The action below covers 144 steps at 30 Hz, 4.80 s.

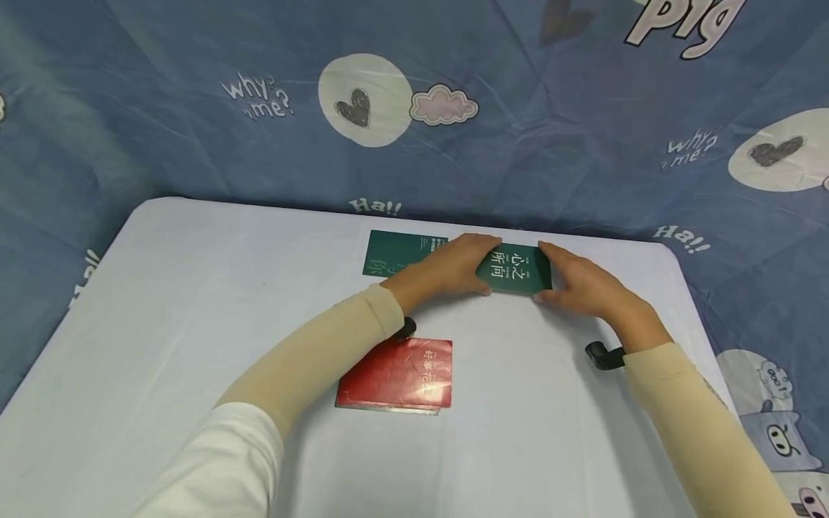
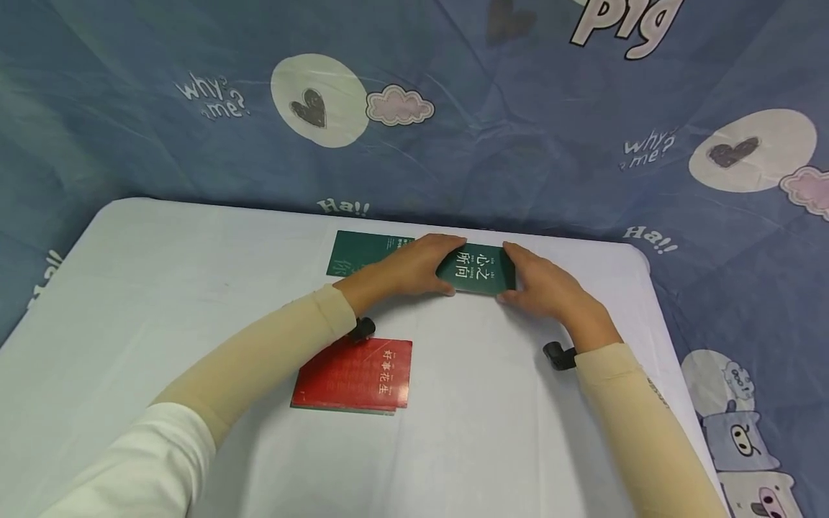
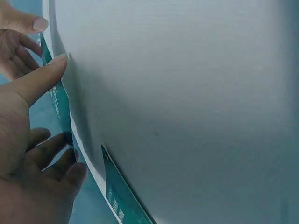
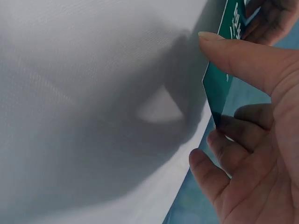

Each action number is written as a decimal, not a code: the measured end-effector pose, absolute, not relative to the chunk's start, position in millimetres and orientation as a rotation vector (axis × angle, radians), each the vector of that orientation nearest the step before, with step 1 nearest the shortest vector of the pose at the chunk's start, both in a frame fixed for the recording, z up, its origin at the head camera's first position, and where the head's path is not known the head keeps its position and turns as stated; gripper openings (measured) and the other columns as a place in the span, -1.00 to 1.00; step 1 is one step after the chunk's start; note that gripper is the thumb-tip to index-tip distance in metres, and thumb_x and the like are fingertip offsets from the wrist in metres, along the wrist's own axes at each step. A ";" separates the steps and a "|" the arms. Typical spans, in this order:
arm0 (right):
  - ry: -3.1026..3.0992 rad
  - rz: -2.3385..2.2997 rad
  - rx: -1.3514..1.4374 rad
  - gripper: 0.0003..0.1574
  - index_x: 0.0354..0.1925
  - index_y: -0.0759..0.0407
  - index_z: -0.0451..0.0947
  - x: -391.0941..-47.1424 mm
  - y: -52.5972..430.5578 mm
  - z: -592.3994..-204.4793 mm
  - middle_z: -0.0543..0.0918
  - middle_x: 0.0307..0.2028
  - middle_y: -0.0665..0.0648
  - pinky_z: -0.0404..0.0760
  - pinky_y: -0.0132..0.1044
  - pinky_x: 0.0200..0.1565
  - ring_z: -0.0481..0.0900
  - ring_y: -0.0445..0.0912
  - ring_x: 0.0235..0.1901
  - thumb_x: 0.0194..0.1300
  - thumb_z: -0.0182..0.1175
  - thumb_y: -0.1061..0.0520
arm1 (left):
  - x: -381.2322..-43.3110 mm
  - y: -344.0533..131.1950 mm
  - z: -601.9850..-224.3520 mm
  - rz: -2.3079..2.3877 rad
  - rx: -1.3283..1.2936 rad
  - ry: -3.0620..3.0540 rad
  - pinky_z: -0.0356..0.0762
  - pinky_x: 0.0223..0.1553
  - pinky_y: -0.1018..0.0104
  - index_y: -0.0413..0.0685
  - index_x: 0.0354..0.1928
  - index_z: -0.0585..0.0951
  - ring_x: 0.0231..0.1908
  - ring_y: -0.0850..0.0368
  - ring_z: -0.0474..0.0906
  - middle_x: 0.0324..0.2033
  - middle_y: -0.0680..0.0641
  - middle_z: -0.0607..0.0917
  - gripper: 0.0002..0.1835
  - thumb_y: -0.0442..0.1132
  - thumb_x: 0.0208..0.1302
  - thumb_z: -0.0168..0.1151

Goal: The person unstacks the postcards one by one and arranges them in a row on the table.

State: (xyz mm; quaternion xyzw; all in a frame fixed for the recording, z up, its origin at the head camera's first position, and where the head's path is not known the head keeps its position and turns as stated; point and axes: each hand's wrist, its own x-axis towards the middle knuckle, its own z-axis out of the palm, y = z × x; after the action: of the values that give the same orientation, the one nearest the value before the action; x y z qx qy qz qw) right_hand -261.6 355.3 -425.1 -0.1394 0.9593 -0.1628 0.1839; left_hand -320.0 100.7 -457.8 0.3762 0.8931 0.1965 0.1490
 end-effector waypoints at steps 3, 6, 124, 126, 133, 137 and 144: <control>2.695 -0.460 -0.368 0.22 0.65 0.29 -0.05 -263.6 356.7 -427.2 0.13 0.59 0.40 0.13 0.26 0.50 0.12 0.34 0.53 0.34 0.44 0.01 | -321.5 101.9 -457.3 0.564 1.065 2.553 0.08 0.55 0.21 -0.04 0.65 0.17 0.57 0.05 0.10 0.58 -0.04 0.26 0.02 0.04 0.29 0.51; 2.686 -0.468 -0.349 0.22 0.65 0.29 -0.05 -265.2 358.1 -430.1 0.13 0.58 0.41 0.13 0.27 0.49 0.13 0.35 0.53 0.34 0.44 0.01 | -323.4 102.7 -457.9 0.558 1.044 2.547 0.10 0.54 0.21 -0.01 0.65 0.17 0.57 0.08 0.12 0.58 -0.01 0.27 0.02 0.06 0.29 0.51; 2.808 -0.564 -0.874 0.37 0.63 0.15 0.16 -124.4 234.3 -446.2 0.25 0.58 0.12 0.45 -0.01 0.39 0.25 0.00 0.54 0.10 0.57 -0.33 | -162.6 -77.1 -448.7 0.715 0.999 2.604 0.23 0.50 -0.05 -0.11 0.61 0.24 0.52 -0.13 0.24 0.54 -0.07 0.35 0.09 0.15 0.16 0.56; 2.797 -0.562 -0.876 0.37 0.63 0.15 0.16 -123.4 231.5 -448.7 0.25 0.58 0.11 0.46 -0.01 0.38 0.24 -0.01 0.54 0.11 0.56 -0.34 | -160.4 -80.9 -450.7 0.725 0.994 2.600 0.23 0.50 -0.05 -0.12 0.60 0.25 0.52 -0.14 0.24 0.53 -0.08 0.35 0.10 0.14 0.13 0.59; 2.786 -0.558 -0.898 0.38 0.63 0.16 0.14 -121.6 225.5 -455.8 0.25 0.58 0.13 0.48 0.00 0.37 0.24 0.01 0.54 0.10 0.58 -0.32 | -155.8 -91.3 -458.1 0.749 0.968 2.603 0.26 0.49 -0.07 -0.11 0.60 0.27 0.51 -0.14 0.26 0.53 -0.07 0.37 0.13 0.12 0.06 0.64; 2.780 -0.559 -0.899 0.37 0.63 0.18 0.15 -121.1 221.9 -458.6 0.26 0.58 0.14 0.46 -0.01 0.37 0.24 0.01 0.54 0.11 0.58 -0.30 | -153.9 -96.7 -462.0 0.755 0.966 2.604 0.31 0.46 -0.09 -0.12 0.60 0.27 0.50 -0.13 0.28 0.52 -0.07 0.38 0.15 0.11 0.04 0.66; 2.779 -0.556 -0.879 0.35 0.62 0.21 0.15 -119.0 217.5 -463.3 0.29 0.56 0.18 0.51 0.01 0.33 0.29 0.05 0.52 0.12 0.60 -0.25 | -152.5 -104.0 -465.9 0.765 0.968 2.606 0.33 0.45 -0.08 -0.14 0.58 0.30 0.50 -0.12 0.28 0.51 -0.07 0.39 0.15 0.05 -0.01 0.69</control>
State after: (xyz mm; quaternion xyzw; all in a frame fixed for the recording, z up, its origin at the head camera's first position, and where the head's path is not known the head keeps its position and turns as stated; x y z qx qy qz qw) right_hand -119.0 217.5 -463.3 -0.2952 0.9330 -0.1865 0.0871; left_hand -152.5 -104.0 -465.9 0.3330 0.8963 0.2631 0.1287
